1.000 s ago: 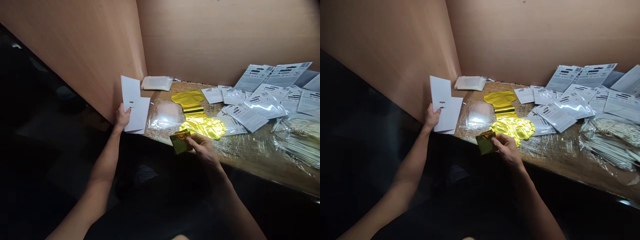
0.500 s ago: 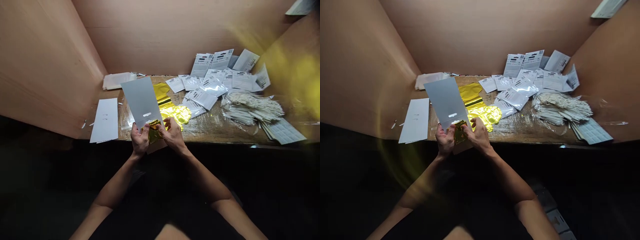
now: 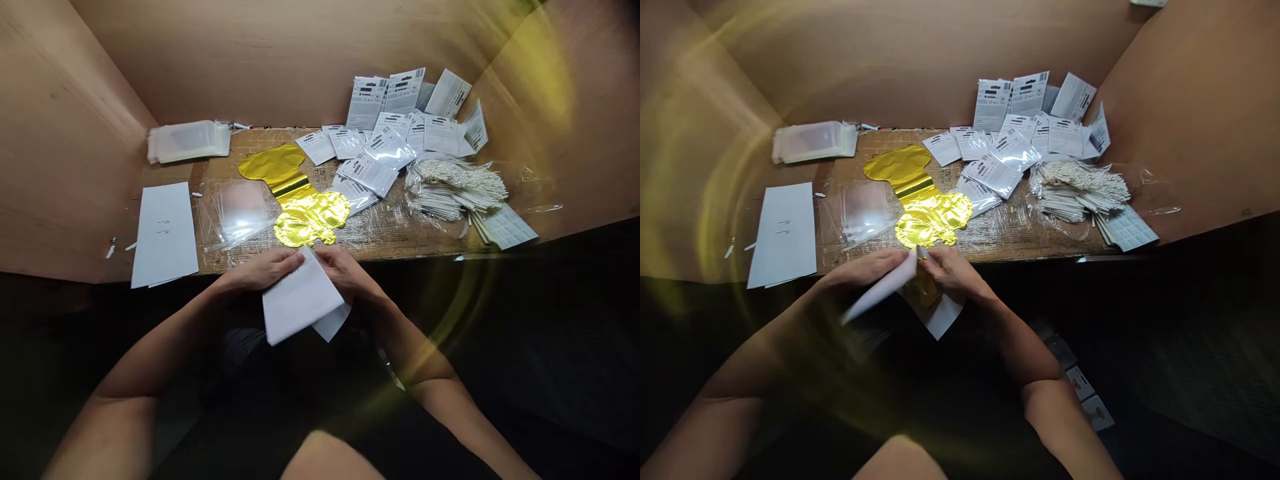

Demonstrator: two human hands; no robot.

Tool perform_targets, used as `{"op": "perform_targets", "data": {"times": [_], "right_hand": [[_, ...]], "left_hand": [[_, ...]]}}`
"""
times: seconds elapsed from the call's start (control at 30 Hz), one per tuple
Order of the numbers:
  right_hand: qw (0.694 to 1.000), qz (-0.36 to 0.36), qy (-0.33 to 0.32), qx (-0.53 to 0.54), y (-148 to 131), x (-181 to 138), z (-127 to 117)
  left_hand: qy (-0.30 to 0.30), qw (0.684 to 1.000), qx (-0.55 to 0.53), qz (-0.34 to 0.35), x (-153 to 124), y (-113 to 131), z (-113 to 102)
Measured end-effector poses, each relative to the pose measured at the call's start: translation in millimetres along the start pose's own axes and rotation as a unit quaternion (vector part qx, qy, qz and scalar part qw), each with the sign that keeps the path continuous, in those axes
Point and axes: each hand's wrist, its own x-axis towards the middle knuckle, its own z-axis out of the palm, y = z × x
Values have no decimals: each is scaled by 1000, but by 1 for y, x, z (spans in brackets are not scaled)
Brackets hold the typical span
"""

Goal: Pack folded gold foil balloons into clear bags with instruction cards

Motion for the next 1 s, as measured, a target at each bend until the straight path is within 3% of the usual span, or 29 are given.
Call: {"op": "perform_targets", "data": {"times": [0.07, 0.13, 0.2, 0.3, 0.4, 0.47, 0.57, 0.63, 0.67, 0.77, 0.87, 0.93, 1.0], "right_hand": [[995, 12, -29, 92, -1, -7, 0], [983, 24, -57, 173, -1, -12, -2], [976, 26, -81, 199, 1, -15, -4], [989, -6, -67, 134, 5, -17, -5], [998, -17, -23, 62, 8, -18, -1], [999, -12, -8, 32, 9, -18, 4], [1000, -3, 28, -11, 12, -17, 9], [996, 14, 85, -17, 15, -13, 10], [992, 25, 119, -12, 17, -11, 9], [979, 52, 196, 18, 21, -5, 5], [984, 37, 169, 50, 23, -4, -10], [985, 3, 169, 25, 27, -8, -40], [960, -7, 272, -66, 36, -16, -93]], "left_hand": [[-107, 990, 95, -3, -6, 9, 9], [-140, 975, 172, 22, -11, 14, 16], [-91, 968, 227, 54, -11, 15, 20], [-13, 956, 277, 94, -5, 14, 20], [-57, 957, 267, 101, 3, 16, 15], [-50, 948, 289, 125, 7, 16, 12], [85, 914, 334, 216, 13, 11, 13], [192, 919, 239, 248, 19, 5, 22], [215, 935, 154, 237, 22, 2, 28], [173, 972, -71, 142, 28, -9, 58], [149, 970, -159, 103, 31, -17, 85], [161, 963, -189, 101, 34, -18, 91], [169, 961, -197, 95, 38, -14, 87]]}}
